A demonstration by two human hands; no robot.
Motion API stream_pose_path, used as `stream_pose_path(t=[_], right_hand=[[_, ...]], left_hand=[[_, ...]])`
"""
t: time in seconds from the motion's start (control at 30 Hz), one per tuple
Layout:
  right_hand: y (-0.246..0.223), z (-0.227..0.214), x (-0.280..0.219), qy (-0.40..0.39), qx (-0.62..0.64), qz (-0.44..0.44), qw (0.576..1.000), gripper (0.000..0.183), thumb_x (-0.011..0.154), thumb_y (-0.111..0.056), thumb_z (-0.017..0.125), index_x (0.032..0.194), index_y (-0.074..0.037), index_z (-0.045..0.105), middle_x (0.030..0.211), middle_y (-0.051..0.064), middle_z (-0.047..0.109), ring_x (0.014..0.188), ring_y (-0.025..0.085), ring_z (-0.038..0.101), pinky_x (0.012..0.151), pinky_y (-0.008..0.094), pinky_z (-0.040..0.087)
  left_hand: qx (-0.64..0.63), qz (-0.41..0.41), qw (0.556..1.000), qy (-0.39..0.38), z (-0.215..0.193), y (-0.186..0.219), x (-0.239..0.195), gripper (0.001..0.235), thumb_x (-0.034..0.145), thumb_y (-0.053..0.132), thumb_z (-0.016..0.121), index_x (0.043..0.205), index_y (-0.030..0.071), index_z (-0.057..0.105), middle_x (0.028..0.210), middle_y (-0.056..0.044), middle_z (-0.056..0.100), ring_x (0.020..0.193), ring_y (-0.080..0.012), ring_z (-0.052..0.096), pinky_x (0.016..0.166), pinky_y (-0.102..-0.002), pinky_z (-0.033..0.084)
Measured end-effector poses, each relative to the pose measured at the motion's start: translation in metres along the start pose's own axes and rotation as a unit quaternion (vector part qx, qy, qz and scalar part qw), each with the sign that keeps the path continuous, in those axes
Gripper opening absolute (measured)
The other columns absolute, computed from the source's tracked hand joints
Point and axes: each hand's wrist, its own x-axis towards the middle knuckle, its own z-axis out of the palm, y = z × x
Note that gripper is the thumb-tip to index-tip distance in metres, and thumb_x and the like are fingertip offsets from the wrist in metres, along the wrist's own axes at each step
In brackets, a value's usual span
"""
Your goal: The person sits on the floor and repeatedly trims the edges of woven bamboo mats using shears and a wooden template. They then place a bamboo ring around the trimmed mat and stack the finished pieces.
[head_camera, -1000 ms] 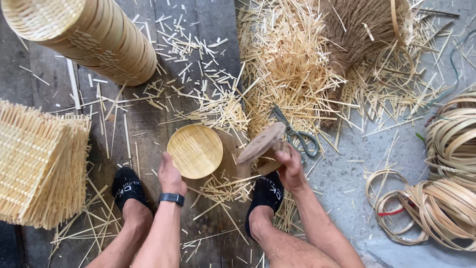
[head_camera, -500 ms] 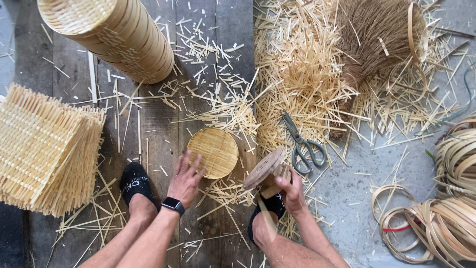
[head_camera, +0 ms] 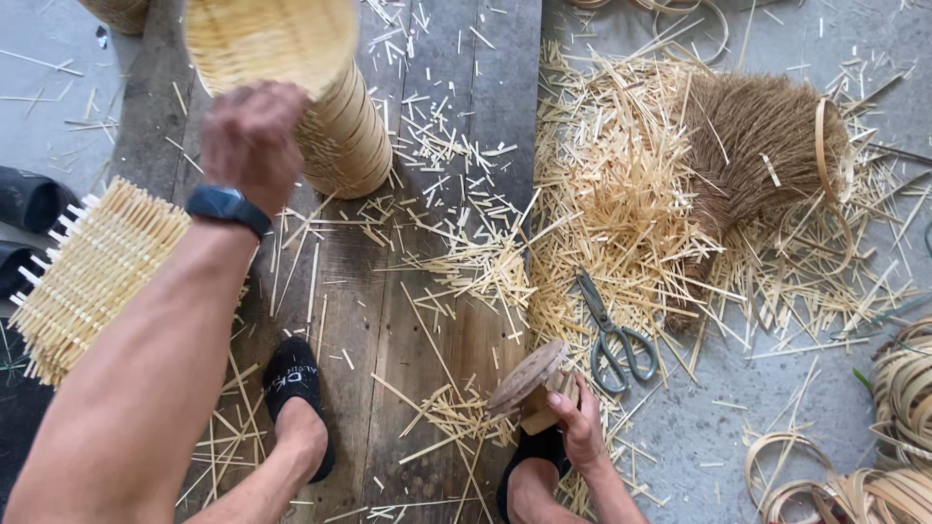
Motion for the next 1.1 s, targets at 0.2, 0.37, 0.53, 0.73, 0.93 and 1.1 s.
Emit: stream_pose_path(t=[0.2,0.37,0.53,0.73,0.93,1.1], right_hand=[[-0.003,0.003,0.006,-0.015,0.068,0.034,0.997,0.094,0.066,-0.043,0.073,0.140,0.008,0.044,0.104,0.013,0.066,0.090,0.019,0.064,0.078,0.031,0.054],[0.005,-0.004,0.006,-0.016,0.044,0.034,0.998,0.095,0.066,-0.045,0.073,0.140,0.008,0.047,0.106,0.014,0.066,0.092,0.020,0.064,0.080,0.033,0.053],[0.007,-0.003,0.007,-0.024,-0.077,0.013,0.997,0.091,0.079,-0.048,0.071,0.150,0.005,0.048,0.093,0.027,0.053,0.085,0.031,0.050,0.079,0.043,0.043],[-0.039,0.031,0.013,-0.211,0.272,0.008,0.939,0.092,0.082,-0.043,0.064,0.155,-0.002,0.027,0.141,0.023,0.044,0.132,0.038,0.047,0.113,0.054,0.042],[-0.074,0.065,0.036,-0.203,0.224,0.074,0.950,0.088,0.088,-0.065,0.046,0.154,-0.009,0.032,0.150,0.018,0.047,0.137,0.032,0.048,0.110,0.055,0.045],[-0.047,0.072,0.043,-0.133,-0.047,0.110,0.984,0.061,0.094,-0.045,0.060,0.130,0.004,0.060,0.114,0.020,0.071,0.096,0.032,0.072,0.076,0.045,0.065]], left_hand=[[-0.017,-0.094,0.993,-0.064,0.014,-0.029,0.013,0.028,0.103,-0.007,0.060,0.113,0.012,0.079,0.104,-0.011,0.078,0.097,-0.0264,0.073,0.088,-0.041,0.059],[-0.035,-0.107,0.987,-0.113,0.016,-0.026,0.005,0.031,0.095,-0.006,0.062,0.115,0.011,0.079,0.107,-0.010,0.078,0.101,-0.0275,0.071,0.091,-0.042,0.057],[0.035,-0.085,0.989,-0.113,0.018,-0.019,0.005,0.038,0.097,-0.006,0.058,0.126,0.011,0.075,0.124,-0.013,0.074,0.117,-0.0293,0.068,0.104,-0.043,0.052],[-0.271,-0.218,0.924,-0.160,0.026,0.135,-0.081,0.036,0.096,0.028,0.065,0.122,0.004,0.066,0.131,-0.023,0.068,0.122,-0.0330,0.065,0.107,-0.046,0.050],[-0.585,-0.658,0.410,-0.237,0.064,0.258,-0.211,0.043,0.096,0.030,0.062,0.132,0.006,0.068,0.121,-0.014,0.077,0.102,-0.0203,0.072,0.092,-0.036,0.056],[-0.582,-0.599,0.503,-0.223,0.061,0.232,-0.218,0.044,0.088,0.017,0.069,0.130,0.005,0.067,0.113,-0.014,0.077,0.096,-0.0207,0.072,0.089,-0.039,0.061]])
